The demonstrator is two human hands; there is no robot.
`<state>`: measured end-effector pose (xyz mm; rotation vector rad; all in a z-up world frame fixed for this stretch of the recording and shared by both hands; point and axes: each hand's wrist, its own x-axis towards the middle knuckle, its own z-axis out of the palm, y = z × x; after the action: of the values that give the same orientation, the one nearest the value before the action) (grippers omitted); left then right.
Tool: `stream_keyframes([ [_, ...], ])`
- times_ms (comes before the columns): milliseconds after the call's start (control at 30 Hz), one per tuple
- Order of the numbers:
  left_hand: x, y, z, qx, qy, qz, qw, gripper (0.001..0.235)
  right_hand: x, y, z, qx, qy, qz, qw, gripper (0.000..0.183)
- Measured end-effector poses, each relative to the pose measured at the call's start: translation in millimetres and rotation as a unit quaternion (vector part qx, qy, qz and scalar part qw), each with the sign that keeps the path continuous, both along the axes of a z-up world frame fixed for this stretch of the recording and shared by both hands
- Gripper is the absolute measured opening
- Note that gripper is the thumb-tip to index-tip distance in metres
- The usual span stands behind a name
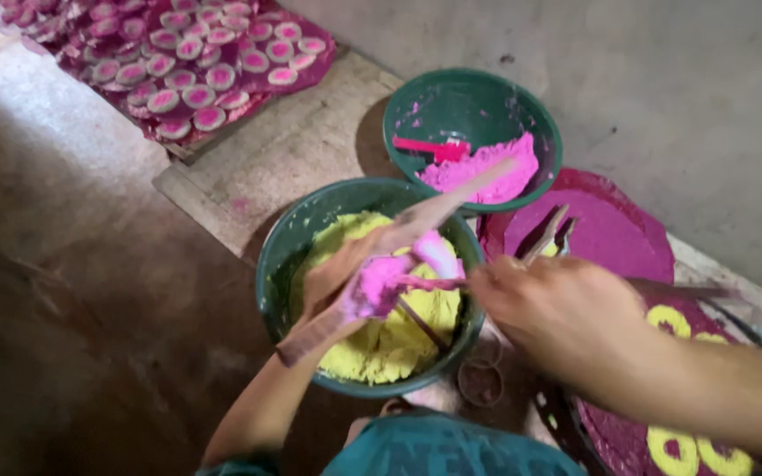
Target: The person uses a manual press to form yellow dough into ring shapes and places them on a flattened purple dough sheet. They then use a smaller press to add pink dough centers to the yellow rings, creating two-toned decorative circles. The finished pieces are arranged on a tray.
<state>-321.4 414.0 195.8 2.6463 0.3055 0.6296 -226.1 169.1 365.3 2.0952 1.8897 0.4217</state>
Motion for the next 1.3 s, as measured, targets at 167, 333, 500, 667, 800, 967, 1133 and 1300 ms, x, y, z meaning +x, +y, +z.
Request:
stream_keyframes([
  [167, 8, -27, -15, 0.038, -0.113, -0.015, 0.993, 0.073, -16, 48, -54, -0.065, -0.104, 0.026, 0.992, 0.019],
  [333, -5, -3, -31, 0.038, -0.051, 0.000, 0.998, 0.052, 13, -4, -47, -0.003, -0.028, 0.002, 1.000, 0.035],
  [500, 5, 7, -10, -0.044, 0.096, 0.054, 0.993, 0.047, 39, -30, -10, 0.019, -0.046, -0.040, 0.998, 0.036],
  [667, 29, -36, 8, -0.125, 0.206, -0.001, 0.970, 0.028, 19, 18, -9, 0.057, -0.068, 0.102, 0.991, 0.023],
  [800, 26, -46, 8, -0.144, 0.051, -0.046, 0.987, 0.046, -3, 37, -28, -0.089, -0.070, 0.093, 0.989, 0.024],
  [967, 22, -27, 11, -0.251, 0.215, 0.058, 0.942, 0.039, 23, -14, -4, -0.037, 0.047, -0.041, 0.997, 0.034],
  [1133, 4, -7, 14, 0.020, -0.171, -0.037, 0.984, 0.063, 42, -16, 13, -0.067, 0.069, -0.063, 0.993, 0.043],
  [1300, 6, -20, -9, -0.005, -0.022, -0.024, 0.999, 0.056, 16, 36, -26, -0.059, 0.013, 0.046, 0.997, 0.039],
])
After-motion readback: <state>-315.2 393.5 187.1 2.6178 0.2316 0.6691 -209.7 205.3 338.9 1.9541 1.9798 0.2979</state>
